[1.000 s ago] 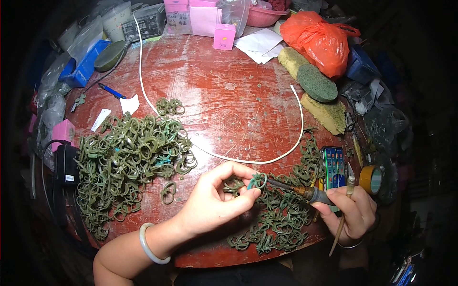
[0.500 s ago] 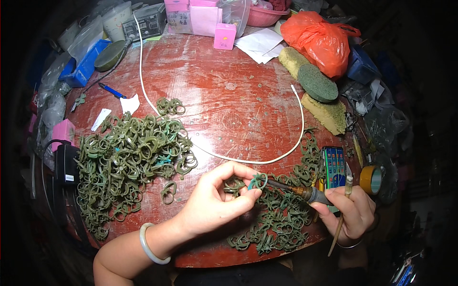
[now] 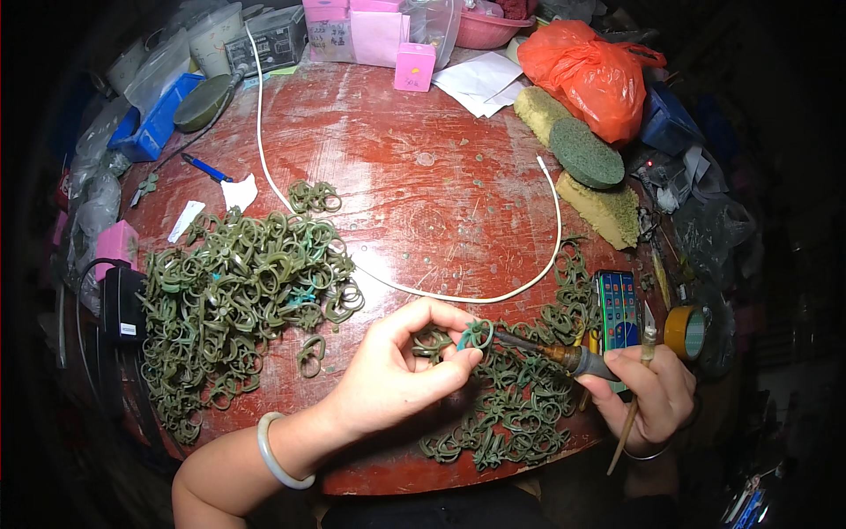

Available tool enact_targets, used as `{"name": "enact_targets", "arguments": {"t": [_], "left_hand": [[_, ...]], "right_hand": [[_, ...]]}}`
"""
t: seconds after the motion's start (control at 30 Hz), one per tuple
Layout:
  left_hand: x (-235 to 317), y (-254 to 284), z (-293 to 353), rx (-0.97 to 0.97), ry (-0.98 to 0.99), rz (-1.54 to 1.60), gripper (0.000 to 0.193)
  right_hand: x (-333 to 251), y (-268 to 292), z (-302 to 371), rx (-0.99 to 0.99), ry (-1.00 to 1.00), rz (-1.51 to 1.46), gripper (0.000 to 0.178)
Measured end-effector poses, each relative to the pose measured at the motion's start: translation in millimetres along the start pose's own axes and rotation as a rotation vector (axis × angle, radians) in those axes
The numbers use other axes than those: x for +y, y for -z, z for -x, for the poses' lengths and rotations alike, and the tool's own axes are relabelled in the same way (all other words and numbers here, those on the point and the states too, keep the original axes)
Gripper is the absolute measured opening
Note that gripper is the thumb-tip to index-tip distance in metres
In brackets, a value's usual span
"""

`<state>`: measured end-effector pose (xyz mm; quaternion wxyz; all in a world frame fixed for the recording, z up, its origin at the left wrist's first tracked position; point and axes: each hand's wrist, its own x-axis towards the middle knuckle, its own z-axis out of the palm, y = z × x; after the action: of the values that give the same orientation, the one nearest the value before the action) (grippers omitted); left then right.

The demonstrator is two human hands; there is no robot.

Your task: Assembling small green plastic circular components by soldering them together on a workbench.

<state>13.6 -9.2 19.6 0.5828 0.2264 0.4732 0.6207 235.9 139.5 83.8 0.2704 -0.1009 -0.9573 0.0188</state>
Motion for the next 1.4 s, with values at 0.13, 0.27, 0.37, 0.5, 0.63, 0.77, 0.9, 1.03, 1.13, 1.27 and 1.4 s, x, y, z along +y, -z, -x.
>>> {"name": "enact_targets", "arguments": {"t": [0.13, 0.27, 0.37, 0.5, 0.63, 0.77, 0.9, 1.03, 1.13, 1.27, 1.4], "left_hand": [[0, 0, 0, 0.012, -0.008, -0.022, 0.027], [-1, -1, 0, 0.019, -0.006, -0.002, 0.027], [-1, 0, 0, 0.01, -0.006, 0.003, 0.027], [0, 0, 1, 0.006, 0.018, -0.01, 0.027], [-3, 1, 1, 0.008, 0.0, 0.011, 0.026], [-2, 1, 1, 0.008, -0.014, 0.044, 0.026], [-5, 2, -2, 0.001, -0.013, 0.016, 0.027], [-6, -4, -6, 0.003, -0.05, 0.015, 0.029], [-5, 6, 2, 0.055, -0.034, -0.043, 0.028], [-12, 5, -3, 0.078, -0.068, 0.038, 0.028], [-5, 7, 0, 0.028, 0.009, 0.129, 0.027]], "right_hand": [[1, -2, -1, 0.012, 0.006, -0.012, 0.033], [2, -3, 0, 0.008, 0.014, -0.017, 0.034], [2, -2, 0, 0.001, 0.012, -0.009, 0.034], [2, -1, 1, 0.014, 0.007, 0.004, 0.033], [2, -3, 1, 0.012, 0.012, -0.018, 0.033], [0, -1, 1, 0.0, 0.012, -0.008, 0.034], [7, 6, 8, 0.041, -0.035, 0.03, 0.035], [35, 8, 16, 0.191, -0.26, 0.139, 0.029], [87, -10, 14, 0.322, -0.491, 0.174, 0.021], [168, -30, 51, 0.352, -0.746, -0.054, 0.018], [176, -35, 55, 0.289, -0.657, 0.193, 0.018]]}}
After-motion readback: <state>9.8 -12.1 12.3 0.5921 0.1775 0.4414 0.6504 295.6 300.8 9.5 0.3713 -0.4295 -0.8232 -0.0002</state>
